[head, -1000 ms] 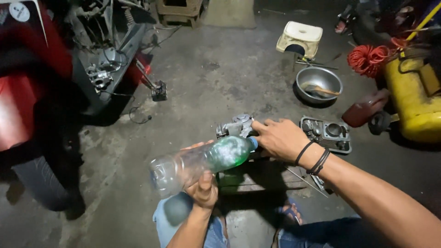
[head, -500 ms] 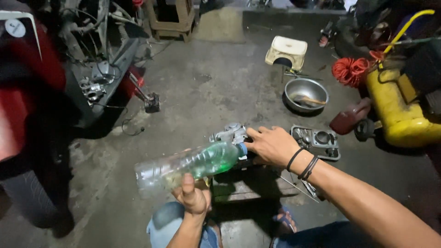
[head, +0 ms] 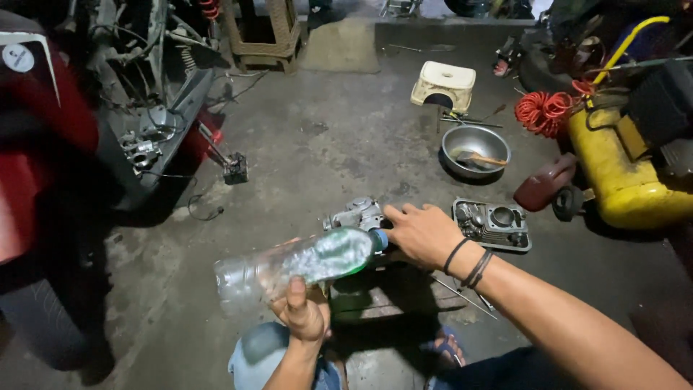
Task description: The person cleans a metal engine cylinder head using a small brush and a green liquid from a plastic bottle. They scrub the surface and crevices, then pour the liquid over the part to rinse it.
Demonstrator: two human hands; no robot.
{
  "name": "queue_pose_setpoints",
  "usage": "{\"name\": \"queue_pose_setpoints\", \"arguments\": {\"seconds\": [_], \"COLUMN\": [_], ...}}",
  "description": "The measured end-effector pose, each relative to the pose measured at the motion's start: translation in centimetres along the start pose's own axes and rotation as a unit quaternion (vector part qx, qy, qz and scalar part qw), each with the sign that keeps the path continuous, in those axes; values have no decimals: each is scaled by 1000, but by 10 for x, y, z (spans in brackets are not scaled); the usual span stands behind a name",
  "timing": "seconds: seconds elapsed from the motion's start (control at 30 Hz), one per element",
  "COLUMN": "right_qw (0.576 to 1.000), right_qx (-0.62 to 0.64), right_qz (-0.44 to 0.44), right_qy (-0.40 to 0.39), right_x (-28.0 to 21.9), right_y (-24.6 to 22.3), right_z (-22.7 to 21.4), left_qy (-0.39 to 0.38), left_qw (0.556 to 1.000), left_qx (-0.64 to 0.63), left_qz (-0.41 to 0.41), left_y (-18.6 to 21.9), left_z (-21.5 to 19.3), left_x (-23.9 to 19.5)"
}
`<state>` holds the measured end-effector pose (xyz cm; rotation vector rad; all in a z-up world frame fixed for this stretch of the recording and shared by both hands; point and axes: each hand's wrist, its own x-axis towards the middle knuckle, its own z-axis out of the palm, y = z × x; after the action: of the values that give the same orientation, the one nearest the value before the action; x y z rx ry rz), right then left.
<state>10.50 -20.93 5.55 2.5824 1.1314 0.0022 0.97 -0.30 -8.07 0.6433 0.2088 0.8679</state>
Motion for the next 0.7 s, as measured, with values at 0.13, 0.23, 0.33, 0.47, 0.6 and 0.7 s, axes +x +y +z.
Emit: {"name": "queue_pose_setpoints", "arguments": {"seconds": [0.13, 0.23, 0.33, 0.47, 0.6, 0.7], "right_qw": [1000, 1000, 999, 996, 999, 997], "right_qx": [21, -12, -26, 7, 4, 63], "right_qz": [15, 13, -16, -13, 30, 32], "right_qy": [9, 11, 41, 91, 20, -1], "right_x": [7, 9, 7, 1, 5, 10], "right_y": [-5, -10, -10, -9, -6, -10], "right_z": [5, 8, 9, 8, 14, 8], "left_qy": [-167, -181, -163, -68, -142, 50], "left_qw": [982, 983, 986, 997, 988, 992], "left_qx": [-80, -24, -19, -8, -6, 115], "left_qz": [-33, 33, 33, 23, 63, 7], "left_y": [47, 50, 43, 15, 44, -4], "left_z": [51, 50, 39, 8, 49, -5], "left_x": [-3, -2, 1, 1, 0, 3]}}
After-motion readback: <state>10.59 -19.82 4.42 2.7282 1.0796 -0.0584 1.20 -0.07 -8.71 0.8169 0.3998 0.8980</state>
